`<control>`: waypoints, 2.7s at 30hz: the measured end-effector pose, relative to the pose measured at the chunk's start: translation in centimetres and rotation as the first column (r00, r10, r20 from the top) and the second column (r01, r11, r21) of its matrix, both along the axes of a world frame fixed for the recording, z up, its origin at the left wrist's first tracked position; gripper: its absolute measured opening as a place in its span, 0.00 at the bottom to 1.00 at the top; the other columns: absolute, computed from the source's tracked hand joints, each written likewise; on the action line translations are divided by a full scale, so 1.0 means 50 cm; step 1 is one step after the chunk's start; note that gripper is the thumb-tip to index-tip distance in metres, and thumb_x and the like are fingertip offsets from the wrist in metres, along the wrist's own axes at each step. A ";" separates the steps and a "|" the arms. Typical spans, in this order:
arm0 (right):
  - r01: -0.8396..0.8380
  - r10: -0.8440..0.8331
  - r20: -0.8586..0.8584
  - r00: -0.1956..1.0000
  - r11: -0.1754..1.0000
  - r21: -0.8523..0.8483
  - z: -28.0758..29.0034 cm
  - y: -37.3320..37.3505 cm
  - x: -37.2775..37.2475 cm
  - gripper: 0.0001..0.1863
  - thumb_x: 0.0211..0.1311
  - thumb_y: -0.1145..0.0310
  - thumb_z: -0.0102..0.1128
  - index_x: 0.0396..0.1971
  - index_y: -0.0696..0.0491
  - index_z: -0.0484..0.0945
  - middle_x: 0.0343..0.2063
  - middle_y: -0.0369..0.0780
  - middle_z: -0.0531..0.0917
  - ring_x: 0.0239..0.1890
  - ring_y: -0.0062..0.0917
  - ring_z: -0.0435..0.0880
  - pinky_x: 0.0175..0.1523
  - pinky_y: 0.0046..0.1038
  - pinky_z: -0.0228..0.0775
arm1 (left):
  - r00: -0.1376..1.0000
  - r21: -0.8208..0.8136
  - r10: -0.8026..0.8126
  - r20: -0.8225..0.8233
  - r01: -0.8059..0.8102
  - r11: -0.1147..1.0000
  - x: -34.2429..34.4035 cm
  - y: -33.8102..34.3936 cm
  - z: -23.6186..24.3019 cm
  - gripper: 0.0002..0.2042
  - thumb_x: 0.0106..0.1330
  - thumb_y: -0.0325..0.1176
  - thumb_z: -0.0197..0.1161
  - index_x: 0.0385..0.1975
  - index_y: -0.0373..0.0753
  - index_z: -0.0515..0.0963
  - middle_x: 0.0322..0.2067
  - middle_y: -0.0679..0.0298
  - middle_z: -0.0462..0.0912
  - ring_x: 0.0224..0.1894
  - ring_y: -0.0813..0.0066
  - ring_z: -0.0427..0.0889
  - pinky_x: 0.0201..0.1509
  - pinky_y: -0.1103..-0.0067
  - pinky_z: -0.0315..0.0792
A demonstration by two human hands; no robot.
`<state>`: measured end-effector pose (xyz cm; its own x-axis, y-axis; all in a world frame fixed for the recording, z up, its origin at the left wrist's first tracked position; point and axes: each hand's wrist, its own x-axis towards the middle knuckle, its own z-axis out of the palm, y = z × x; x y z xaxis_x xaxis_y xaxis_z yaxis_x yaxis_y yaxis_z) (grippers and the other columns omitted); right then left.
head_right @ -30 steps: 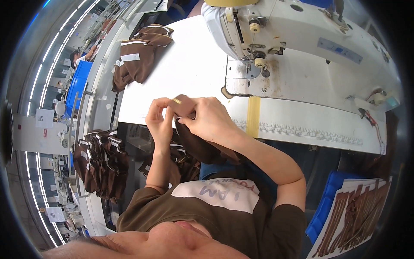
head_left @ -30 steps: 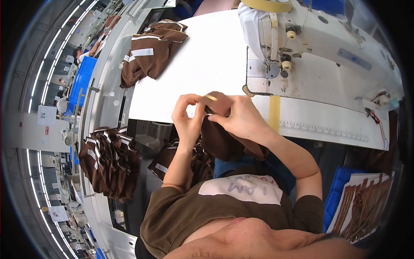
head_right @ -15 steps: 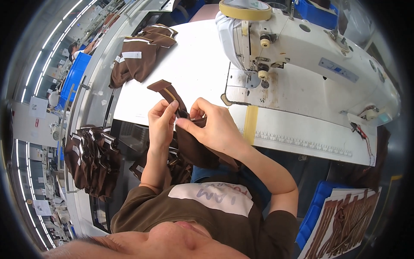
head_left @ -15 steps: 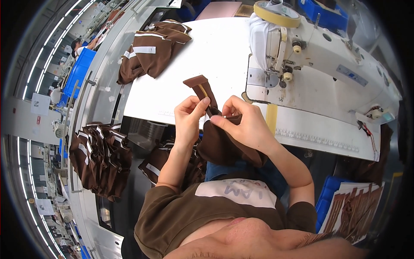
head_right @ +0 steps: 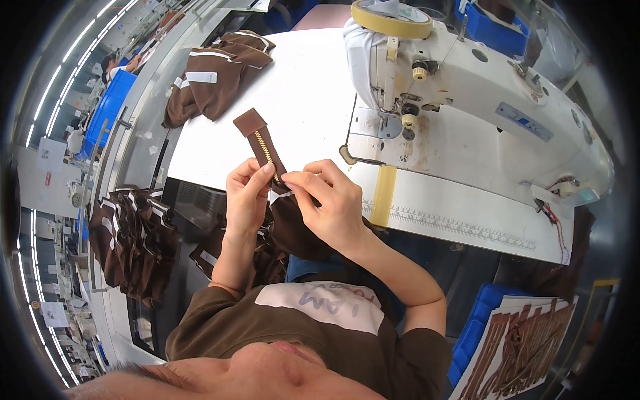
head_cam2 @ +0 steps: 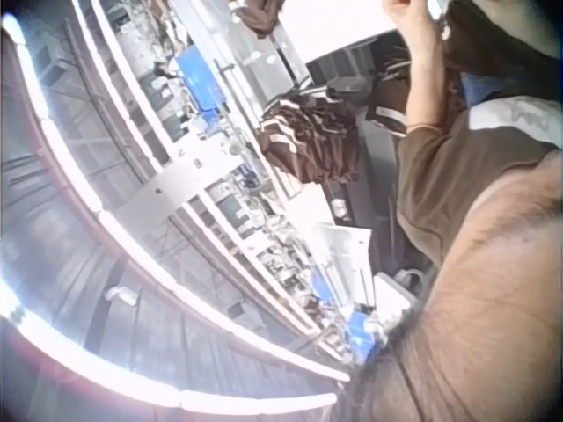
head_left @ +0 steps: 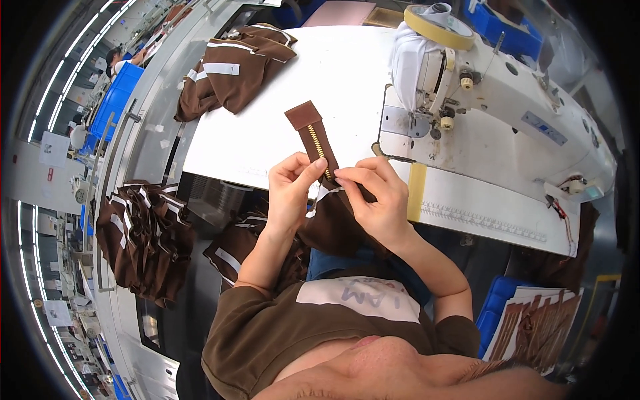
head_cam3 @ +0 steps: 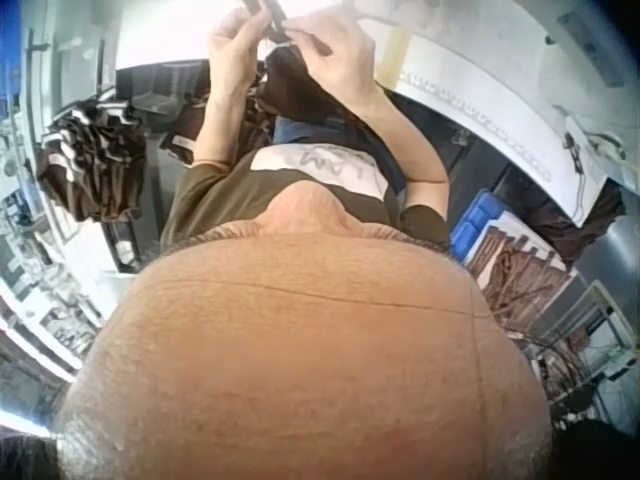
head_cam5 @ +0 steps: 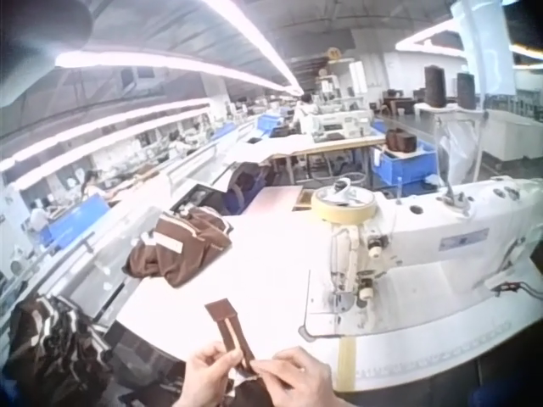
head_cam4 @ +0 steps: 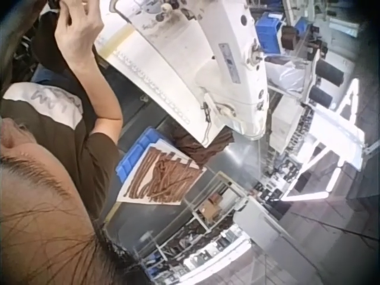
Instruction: Sewing and assembling brown backpack components with reflective strips using an industrial sewing machine.
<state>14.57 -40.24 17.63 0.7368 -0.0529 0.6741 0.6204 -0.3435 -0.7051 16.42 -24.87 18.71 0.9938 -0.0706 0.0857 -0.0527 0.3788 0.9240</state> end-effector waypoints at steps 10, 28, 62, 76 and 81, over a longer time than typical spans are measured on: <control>0.137 -0.094 0.407 0.908 0.987 -0.079 -0.030 -0.010 0.020 0.13 0.38 0.81 0.66 0.27 0.51 0.81 0.25 0.33 0.77 0.22 0.23 0.74 0.23 0.22 0.66 | 0.997 -0.044 -0.046 -0.057 0.044 0.998 -0.007 -0.009 0.000 0.04 0.62 0.25 0.62 0.26 0.33 0.77 0.24 0.67 0.80 0.25 0.89 0.73 0.29 0.90 0.66; -0.017 0.025 0.045 0.999 0.987 -0.163 0.050 -0.029 0.026 0.34 0.43 0.81 0.65 0.54 0.51 0.65 0.28 0.39 0.81 0.28 0.32 0.80 0.35 0.29 0.73 | 0.915 0.397 0.016 0.404 -0.191 0.898 0.004 -0.016 0.005 0.04 0.62 0.25 0.61 0.30 0.30 0.79 0.24 0.68 0.78 0.27 0.83 0.74 0.30 0.86 0.67; -0.290 0.164 -0.442 0.882 0.928 -0.234 0.038 -0.051 0.083 0.08 0.58 0.70 0.59 0.27 0.58 0.73 0.21 0.40 0.77 0.24 0.27 0.75 0.32 0.28 0.68 | 0.532 0.971 -0.821 0.205 -0.212 0.105 0.186 0.052 0.161 0.06 0.55 0.29 0.61 0.31 0.38 0.79 0.27 0.60 0.81 0.30 0.58 0.80 0.34 0.70 0.73; -0.548 0.090 -0.730 0.678 0.723 -0.420 0.034 -0.159 0.031 0.08 0.63 0.71 0.43 0.33 0.61 0.65 0.30 0.52 0.77 0.37 0.46 0.77 0.42 0.40 0.67 | 0.207 0.681 -0.924 0.322 -0.729 0.074 0.429 0.017 0.151 0.08 0.56 0.30 0.58 0.32 0.45 0.83 0.38 0.68 0.83 0.48 0.70 0.78 0.50 0.72 0.70; -0.431 0.032 -0.706 0.707 0.811 -0.395 -0.038 -0.196 0.012 0.05 0.62 0.71 0.48 0.31 0.57 0.67 0.29 0.46 0.76 0.34 0.42 0.76 0.39 0.35 0.67 | 0.271 0.952 -0.951 0.149 -0.300 0.064 0.290 -0.091 0.044 0.18 0.49 0.19 0.55 0.40 0.43 0.80 0.46 0.67 0.80 0.51 0.68 0.73 0.55 0.71 0.64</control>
<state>15.19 -50.04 15.72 0.9216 0.3741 -0.1033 0.1918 -0.6704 -0.7167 30.94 -29.44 20.90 0.2118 -0.9756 0.0582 -0.9731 -0.2050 0.1050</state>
